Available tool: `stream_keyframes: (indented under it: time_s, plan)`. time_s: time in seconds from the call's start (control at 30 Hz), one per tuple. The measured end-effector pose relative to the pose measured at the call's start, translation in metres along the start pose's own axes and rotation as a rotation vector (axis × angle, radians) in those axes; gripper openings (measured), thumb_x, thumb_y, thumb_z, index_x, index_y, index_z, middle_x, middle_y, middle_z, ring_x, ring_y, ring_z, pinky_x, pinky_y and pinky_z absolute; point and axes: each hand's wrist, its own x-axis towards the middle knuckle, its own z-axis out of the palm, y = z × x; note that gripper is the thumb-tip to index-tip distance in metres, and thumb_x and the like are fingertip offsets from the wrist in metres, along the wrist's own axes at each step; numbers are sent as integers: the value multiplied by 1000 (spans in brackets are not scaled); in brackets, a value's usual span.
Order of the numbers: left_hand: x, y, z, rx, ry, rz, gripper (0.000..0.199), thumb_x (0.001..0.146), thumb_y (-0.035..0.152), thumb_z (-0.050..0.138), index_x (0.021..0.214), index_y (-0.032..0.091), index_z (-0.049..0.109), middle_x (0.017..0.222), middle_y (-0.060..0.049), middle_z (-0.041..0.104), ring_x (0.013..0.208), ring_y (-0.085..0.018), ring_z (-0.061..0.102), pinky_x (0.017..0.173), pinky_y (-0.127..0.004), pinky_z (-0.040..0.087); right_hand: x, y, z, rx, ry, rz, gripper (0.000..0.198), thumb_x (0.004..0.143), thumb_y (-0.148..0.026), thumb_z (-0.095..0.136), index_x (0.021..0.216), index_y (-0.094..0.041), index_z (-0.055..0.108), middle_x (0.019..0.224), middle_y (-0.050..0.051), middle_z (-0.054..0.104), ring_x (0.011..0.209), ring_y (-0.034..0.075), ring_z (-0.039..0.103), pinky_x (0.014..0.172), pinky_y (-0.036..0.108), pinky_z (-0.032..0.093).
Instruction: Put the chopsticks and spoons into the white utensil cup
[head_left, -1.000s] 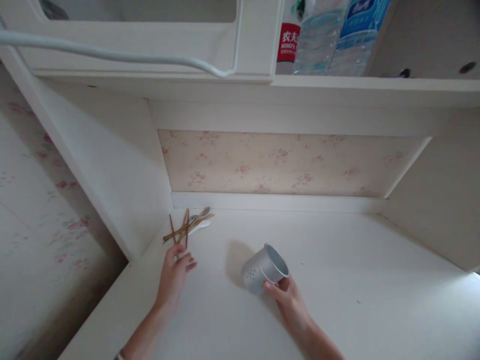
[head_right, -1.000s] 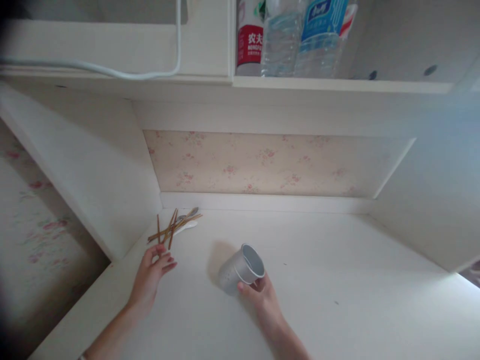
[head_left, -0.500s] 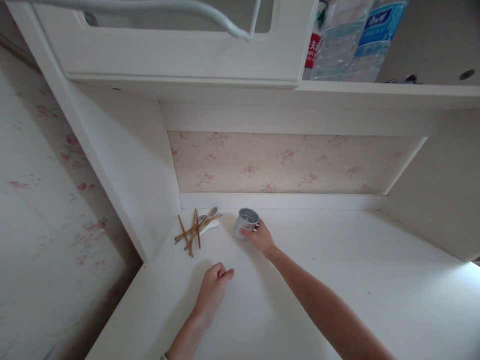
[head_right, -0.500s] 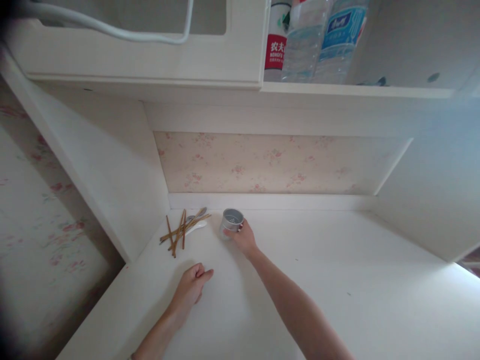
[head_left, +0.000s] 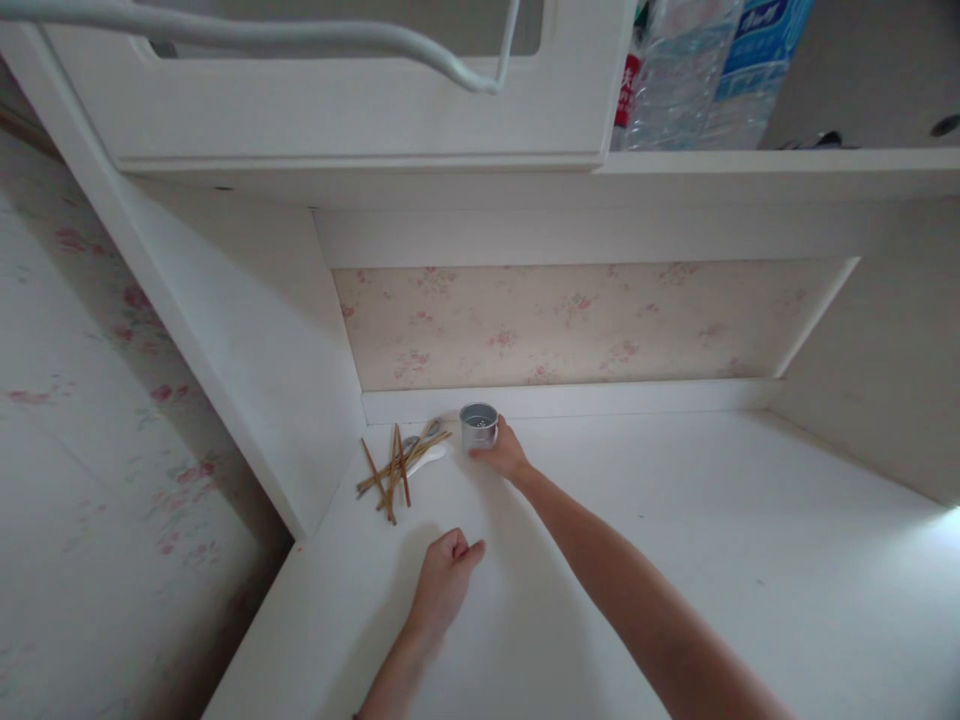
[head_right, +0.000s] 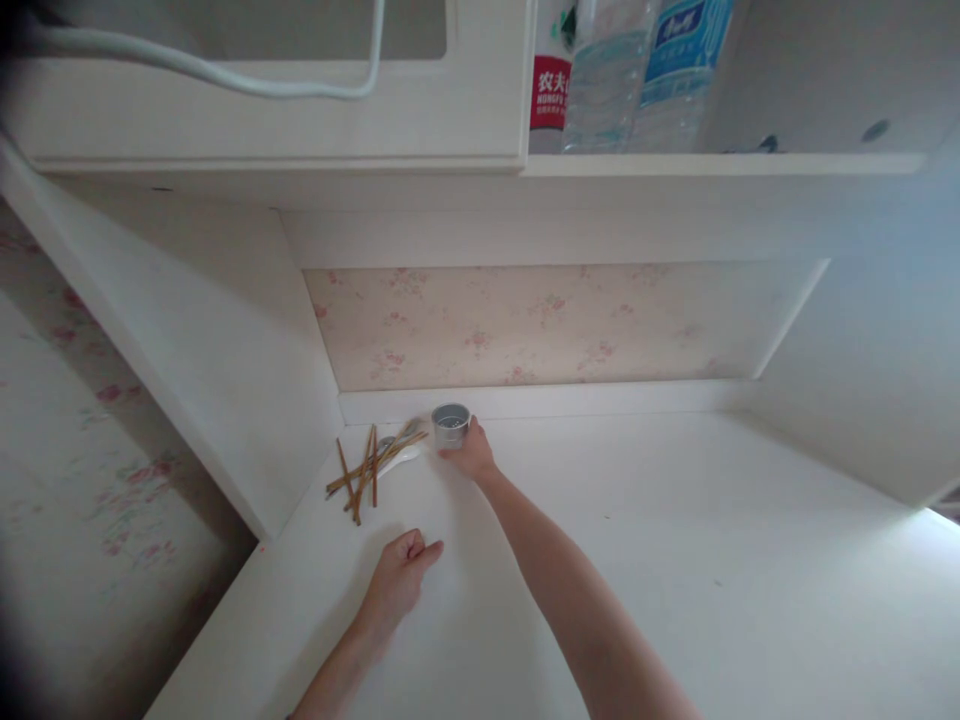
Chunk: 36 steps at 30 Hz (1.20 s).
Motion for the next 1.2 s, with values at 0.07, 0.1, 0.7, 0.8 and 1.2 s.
stream_keyframes:
  time_s: [0.07, 0.1, 0.7, 0.8, 1.2]
  plan:
    - [-2, 2, -1, -2, -12, -21, 39, 75, 38, 57, 59, 22, 24, 54, 9, 21, 52, -8, 22, 51, -23, 19, -15, 2, -9, 44, 21, 34, 86, 55, -31, 81, 131, -14, 43, 129, 18, 54, 118, 30, 52, 96, 41, 43]
    - [-3, 4, -1, -4, -21, -36, 39, 75, 38, 57, 60, 22, 25, 54, 10, 21, 51, -8, 22, 50, -22, 18, -26, 3, -15, 72, 25, 45, 82, 61, -33, 77, 132, -15, 41, 130, 18, 54, 116, 28, 54, 94, 40, 44]
    - [-18, 19, 3, 60, -29, -115, 44, 76, 45, 57, 63, 23, 22, 50, 11, 20, 43, -7, 20, 44, -21, 15, -211, 38, -92, 311, -243, 258, 50, 85, -62, 48, 64, -17, 53, 47, -6, 40, 43, 8, 31, 44, 24, 21]
    - [-21, 22, 4, 67, -14, -104, 43, 77, 45, 57, 63, 23, 22, 49, 11, 21, 43, -7, 22, 44, -21, 16, -210, 34, -92, 288, -268, 234, 48, 86, -60, 48, 65, -17, 54, 48, -5, 40, 45, 8, 32, 45, 23, 22]
    - [-20, 20, 9, 215, 8, 13, 42, 75, 48, 54, 60, 23, 25, 55, 9, 23, 53, -10, 26, 52, -23, 23, -210, 28, -93, 218, -312, 182, 40, 88, -47, 48, 61, -18, 53, 48, -4, 44, 46, 9, 36, 46, 23, 26]
